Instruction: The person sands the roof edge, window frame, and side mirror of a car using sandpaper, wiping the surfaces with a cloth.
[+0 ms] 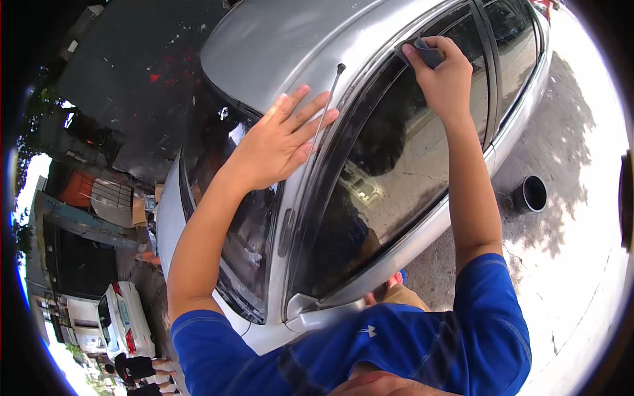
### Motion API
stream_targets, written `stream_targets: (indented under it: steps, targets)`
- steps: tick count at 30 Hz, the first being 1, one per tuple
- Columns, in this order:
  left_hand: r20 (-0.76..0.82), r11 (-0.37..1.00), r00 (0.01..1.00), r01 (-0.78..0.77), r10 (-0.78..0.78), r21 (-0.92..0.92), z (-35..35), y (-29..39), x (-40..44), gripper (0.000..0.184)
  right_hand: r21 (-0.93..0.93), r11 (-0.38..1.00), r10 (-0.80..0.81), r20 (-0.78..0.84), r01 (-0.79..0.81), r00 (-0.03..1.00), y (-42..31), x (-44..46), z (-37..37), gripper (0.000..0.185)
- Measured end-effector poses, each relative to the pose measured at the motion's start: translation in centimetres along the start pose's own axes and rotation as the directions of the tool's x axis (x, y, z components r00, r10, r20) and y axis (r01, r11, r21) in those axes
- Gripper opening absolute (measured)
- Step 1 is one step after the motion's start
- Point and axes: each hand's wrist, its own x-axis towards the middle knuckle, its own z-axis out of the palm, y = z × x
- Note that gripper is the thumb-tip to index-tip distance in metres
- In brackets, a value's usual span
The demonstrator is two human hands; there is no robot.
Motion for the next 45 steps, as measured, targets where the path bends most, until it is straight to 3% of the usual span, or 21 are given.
stream_targets:
  steps: [4, 8, 10, 12, 13, 16, 17, 20, 22, 23, 24, 26, 28, 30, 31, 33, 36, 39, 41, 42, 45]
  targets:
    - [0.037, 0.993, 0.997, 0.073, -0.07, -0.089, 0.5, 1.5, -3.7, 0.055, 0.099, 0.95, -0.306, 0.473, 0.295, 0.826, -6.6, -2.8, 3.9, 0.021]
    - [-0.069, 0.944, 0.975, 0.186, -0.212, -0.273, 3.4, 2.8, -6.2, 0.057, -0.006, 0.997, -0.074, 0.376, 0.082, 0.924, 2.7, 6.8, 2.1, 0.019]
    - [-0.086, 0.921, 0.963, 0.217, -0.257, -0.325, 3.8, 3.2, -6.4, 0.061, 0.13, 0.991, -0.051, 0.613, -0.037, 0.788, 1.8, 7.9, 1.8, 0.019]
    - [-0.111, 0.886, 0.939, 0.26, -0.324, -0.384, 4.0, 3.6, -5.9, 0.062, 0.363, 0.768, -0.627, 0.592, 0.527, 0.506, -2.1, 4.8, 4.7, 0.019]
    - [-0.099, 0.854, 0.92, 0.307, -0.38, -0.419, 3.9, 4.0, -5.8, 0.068, 0.421, 0.722, -0.659, 0.659, 0.548, 0.362, -4.3, 3.3, 6.0, 0.02]
    - [-0.121, 0.828, 0.888, 0.354, -0.443, -0.434, 4.6, 4.8, -6.4, 0.07, 0.469, 0.691, -0.69, 0.655, 0.55, 0.308, -2.5, 7.2, 6.0, 0.025]
    - [-0.126, 0.834, 0.887, 0.357, -0.444, -0.421, 4.6, 4.8, -6.3, 0.071, 0.378, 0.724, -0.647, 0.661, 0.578, 0.379, 0.2, 9.5, 4.8, 0.027]
    - [-0.128, 0.83, 0.88, 0.37, -0.457, -0.418, 4.3, 5.0, -5.9, 0.072, 0.288, 0.921, -0.381, 0.801, 0.261, 0.462, 4.9, 12.5, 3.3, 0.027]
    - [-0.13, 0.829, 0.874, 0.384, -0.468, -0.406, 4.6, 5.0, -6.2, 0.072, 0.458, 0.707, -0.678, 0.655, 0.539, 0.333, -1.1, 8.1, 5.4, 0.03]
    - [-0.133, 0.828, 0.87, 0.391, -0.475, -0.401, 4.7, 5.1, -6.2, 0.073, 0.549, 0.64, -0.72, 0.673, 0.538, 0.169, -4.2, 5.7, 6.6, 0.029]
    - [-0.138, 0.822, 0.864, 0.395, -0.484, -0.41, 5.0, 5.3, -6.1, 0.072, 0.561, 0.635, -0.724, 0.672, 0.532, 0.155, -3.9, 5.8, 6.5, 0.028]
    - [-0.144, 0.818, 0.858, 0.4, -0.493, -0.413, 5.2, 5.2, -6.5, 0.072, 0.581, 0.626, -0.735, 0.663, 0.521, 0.143, -3.6, 6.3, 7.0, 0.026]
    - [-0.148, 0.819, 0.863, 0.386, -0.484, -0.425, 4.9, 5.0, -6.3, 0.072, 0.407, 0.762, -0.622, 0.676, 0.504, 0.395, 2.2, 11.6, 4.7, 0.026]
    - [-0.141, 0.814, 0.862, 0.39, -0.487, -0.43, 4.7, 5.3, -6.2, 0.073, 0.419, 0.848, -0.528, 0.726, 0.325, 0.442, 4.2, 12.6, 3.9, 0.025]
    - [-0.141, 0.819, 0.863, 0.392, -0.485, -0.419, 4.6, 5.3, -6.2, 0.072, 0.378, 0.729, -0.641, 0.671, 0.571, 0.373, 1.3, 10.8, 4.4, 0.025]
    - [-0.133, 0.809, 0.854, 0.412, -0.504, -0.419, 4.7, 5.6, -6.5, 0.072, 0.62, 0.598, -0.763, 0.634, 0.507, 0.126, -5.6, 4.8, 6.8, 0.032]
    - [-0.141, 0.808, 0.851, 0.411, -0.506, -0.422, 5.0, 5.5, -6.7, 0.071, 0.586, 0.635, -0.742, 0.644, 0.504, 0.186, -3.9, 5.5, 7.3, 0.03]
    - [-0.159, 0.809, 0.851, 0.396, -0.501, -0.434, 5.1, 5.4, -6.6, 0.07, 0.403, 0.805, -0.584, 0.669, 0.436, 0.459, 2.0, 12.7, 4.0, 0.023]
    - [-0.169, 0.812, 0.846, 0.401, -0.506, -0.424, 5.1, 5.3, -6.7, 0.07, 0.395, 0.704, -0.692, 0.567, 0.59, 0.446, 1.8, 10.2, 5.1, 0.028]
    - [-0.16, 0.813, 0.851, 0.397, -0.5, -0.427, 5.2, 5.4, -6.8, 0.07, 0.51, 0.645, -0.744, 0.59, 0.569, 0.315, -2.2, 6.4, 5.9, 0.033]
    - [-0.156, 0.804, 0.845, 0.408, -0.512, -0.432, 5.4, 5.2, -6.7, 0.07, 0.433, 0.694, -0.704, 0.576, 0.575, 0.415, -2.6, 5.2, 6.1, 0.03]
